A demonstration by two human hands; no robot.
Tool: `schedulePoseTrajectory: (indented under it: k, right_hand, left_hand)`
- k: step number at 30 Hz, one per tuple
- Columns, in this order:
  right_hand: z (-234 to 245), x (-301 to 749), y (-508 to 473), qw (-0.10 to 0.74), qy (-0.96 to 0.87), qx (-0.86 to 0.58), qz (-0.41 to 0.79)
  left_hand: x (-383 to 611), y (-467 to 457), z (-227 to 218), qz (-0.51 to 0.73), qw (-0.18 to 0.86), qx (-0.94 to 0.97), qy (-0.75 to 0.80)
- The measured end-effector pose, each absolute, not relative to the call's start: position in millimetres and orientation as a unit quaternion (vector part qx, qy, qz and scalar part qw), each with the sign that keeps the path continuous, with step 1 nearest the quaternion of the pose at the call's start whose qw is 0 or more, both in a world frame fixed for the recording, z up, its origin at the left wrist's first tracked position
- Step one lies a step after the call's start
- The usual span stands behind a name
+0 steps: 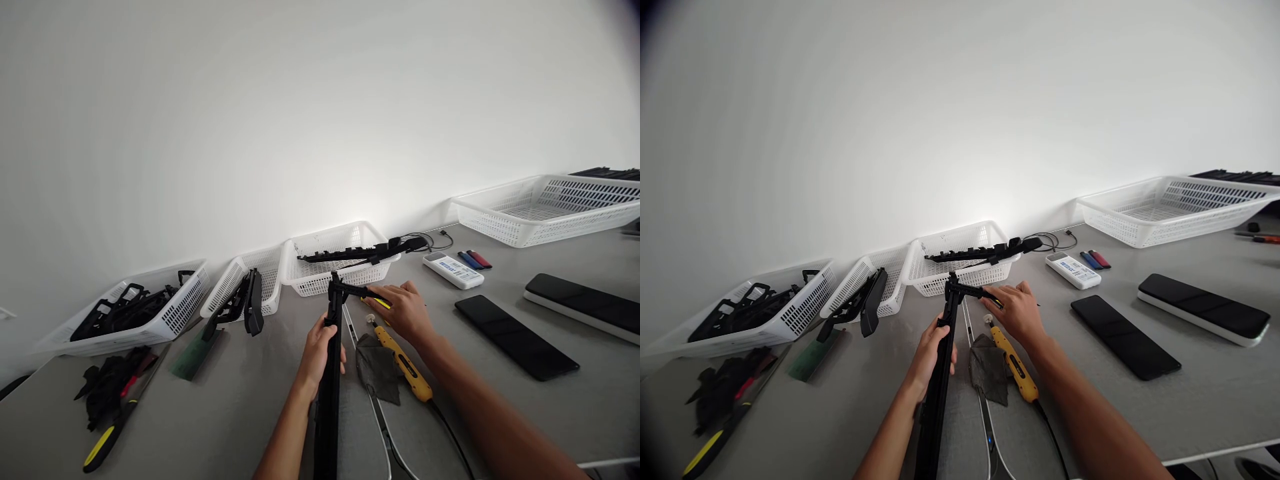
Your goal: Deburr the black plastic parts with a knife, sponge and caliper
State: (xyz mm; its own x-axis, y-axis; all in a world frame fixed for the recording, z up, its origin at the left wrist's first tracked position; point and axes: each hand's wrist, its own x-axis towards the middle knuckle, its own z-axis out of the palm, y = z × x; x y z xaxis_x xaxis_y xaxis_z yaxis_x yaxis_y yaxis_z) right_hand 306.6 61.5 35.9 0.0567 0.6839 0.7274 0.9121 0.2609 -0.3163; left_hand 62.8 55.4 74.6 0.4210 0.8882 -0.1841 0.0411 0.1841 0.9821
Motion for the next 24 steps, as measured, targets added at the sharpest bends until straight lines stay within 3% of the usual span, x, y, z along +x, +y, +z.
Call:
schedulePoseTrajectory:
  k: [24]
  right_hand:
    - [40.9, 312.0, 59.9, 0.397, -0.675, -0.606, -0.143]
  left_hand:
    - [63.4, 52.6, 74.0, 0.326, 0.648, 0.544, 0.422]
